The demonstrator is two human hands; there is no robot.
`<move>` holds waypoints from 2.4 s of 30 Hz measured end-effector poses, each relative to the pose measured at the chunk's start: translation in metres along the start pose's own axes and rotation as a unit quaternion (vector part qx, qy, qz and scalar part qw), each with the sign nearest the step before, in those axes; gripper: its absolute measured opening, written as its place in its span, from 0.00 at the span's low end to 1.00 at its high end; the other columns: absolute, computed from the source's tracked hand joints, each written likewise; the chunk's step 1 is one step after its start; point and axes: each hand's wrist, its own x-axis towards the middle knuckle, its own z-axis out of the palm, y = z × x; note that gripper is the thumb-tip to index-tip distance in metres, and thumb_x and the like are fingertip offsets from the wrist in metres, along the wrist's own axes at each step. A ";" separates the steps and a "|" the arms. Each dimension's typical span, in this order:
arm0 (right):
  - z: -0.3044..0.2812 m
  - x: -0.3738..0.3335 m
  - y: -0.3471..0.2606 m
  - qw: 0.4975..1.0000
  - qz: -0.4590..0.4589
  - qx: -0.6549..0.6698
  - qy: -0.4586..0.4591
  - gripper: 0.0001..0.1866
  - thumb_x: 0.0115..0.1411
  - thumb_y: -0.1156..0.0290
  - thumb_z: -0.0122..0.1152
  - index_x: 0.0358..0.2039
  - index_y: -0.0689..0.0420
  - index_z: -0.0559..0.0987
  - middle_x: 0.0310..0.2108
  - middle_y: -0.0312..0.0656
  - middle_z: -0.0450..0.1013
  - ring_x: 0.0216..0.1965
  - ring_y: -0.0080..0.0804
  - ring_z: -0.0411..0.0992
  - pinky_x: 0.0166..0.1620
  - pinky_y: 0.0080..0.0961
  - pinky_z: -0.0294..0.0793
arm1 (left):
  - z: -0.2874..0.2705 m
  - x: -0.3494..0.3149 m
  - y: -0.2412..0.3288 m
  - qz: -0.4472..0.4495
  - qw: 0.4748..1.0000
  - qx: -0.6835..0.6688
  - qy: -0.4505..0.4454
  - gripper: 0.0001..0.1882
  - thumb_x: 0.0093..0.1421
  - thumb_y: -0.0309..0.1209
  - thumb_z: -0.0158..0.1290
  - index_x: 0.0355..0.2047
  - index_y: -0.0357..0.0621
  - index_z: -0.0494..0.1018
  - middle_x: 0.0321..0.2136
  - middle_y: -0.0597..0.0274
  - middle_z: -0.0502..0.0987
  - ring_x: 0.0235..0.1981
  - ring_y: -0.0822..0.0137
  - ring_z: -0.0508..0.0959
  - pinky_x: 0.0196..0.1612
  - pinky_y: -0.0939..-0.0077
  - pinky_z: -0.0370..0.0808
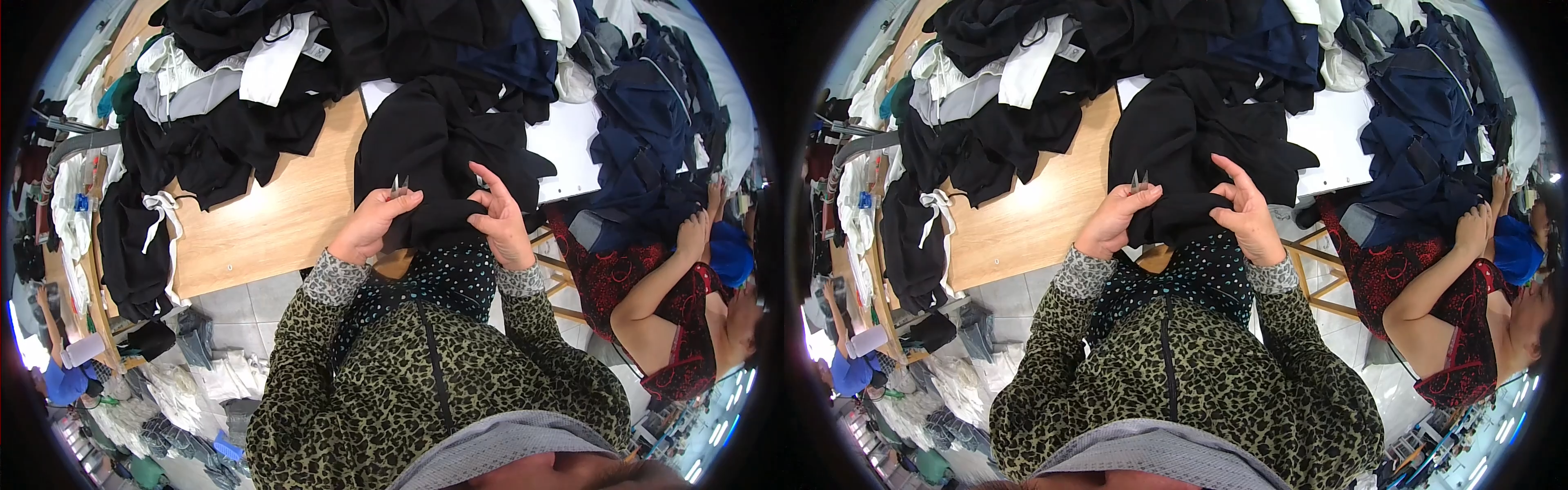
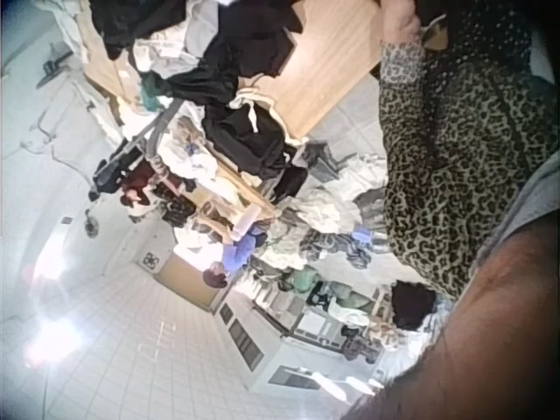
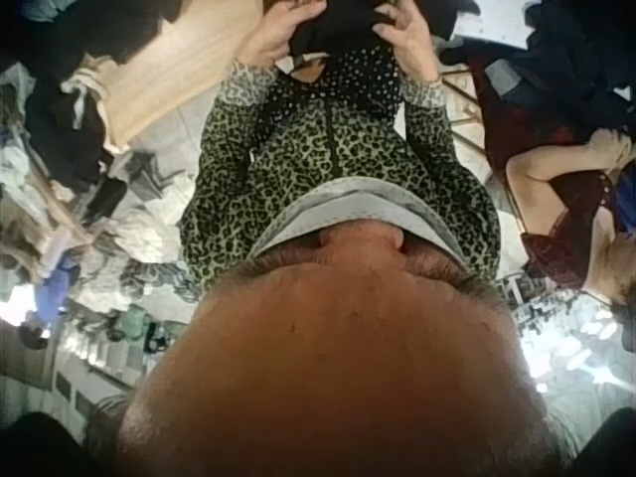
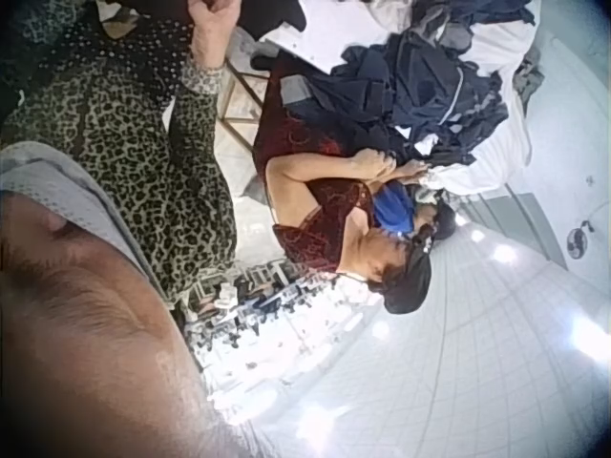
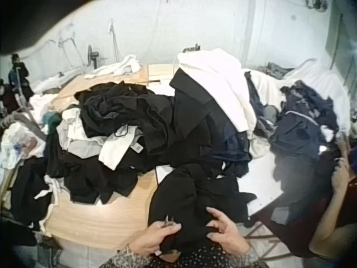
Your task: Trim loose threads from black garments using small clippers in a textile workshop.
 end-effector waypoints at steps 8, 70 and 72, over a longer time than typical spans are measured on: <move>0.008 0.003 0.016 0.992 0.107 -0.069 0.001 0.09 0.56 0.76 0.61 0.37 0.64 0.78 0.32 0.33 0.76 0.32 0.14 0.70 0.36 0.10 0.68 | 0.018 -0.010 0.009 0.059 0.987 0.136 -0.056 0.08 0.55 0.31 0.59 0.30 0.39 0.74 0.27 0.75 0.72 0.29 0.83 0.69 0.35 0.87 0.66; -0.101 -0.037 0.029 0.811 -0.132 -0.401 0.406 0.26 0.47 0.62 0.70 0.44 0.61 0.74 0.35 0.42 0.69 0.37 0.33 0.67 0.40 0.27 0.68 | -0.010 -0.036 -0.017 0.298 0.682 0.612 0.266 0.17 0.50 0.30 0.61 0.40 0.41 0.73 0.33 0.57 0.69 0.26 0.65 0.73 0.30 0.71 0.72; -0.105 -0.032 0.057 0.797 -0.123 -0.461 0.369 0.22 0.48 0.61 0.68 0.38 0.62 0.76 0.35 0.46 0.71 0.40 0.41 0.68 0.42 0.32 0.68 | -0.036 -0.020 -0.030 0.297 0.679 0.621 0.256 0.06 0.54 0.28 0.56 0.31 0.39 0.73 0.22 0.55 0.71 0.23 0.63 0.73 0.30 0.70 0.71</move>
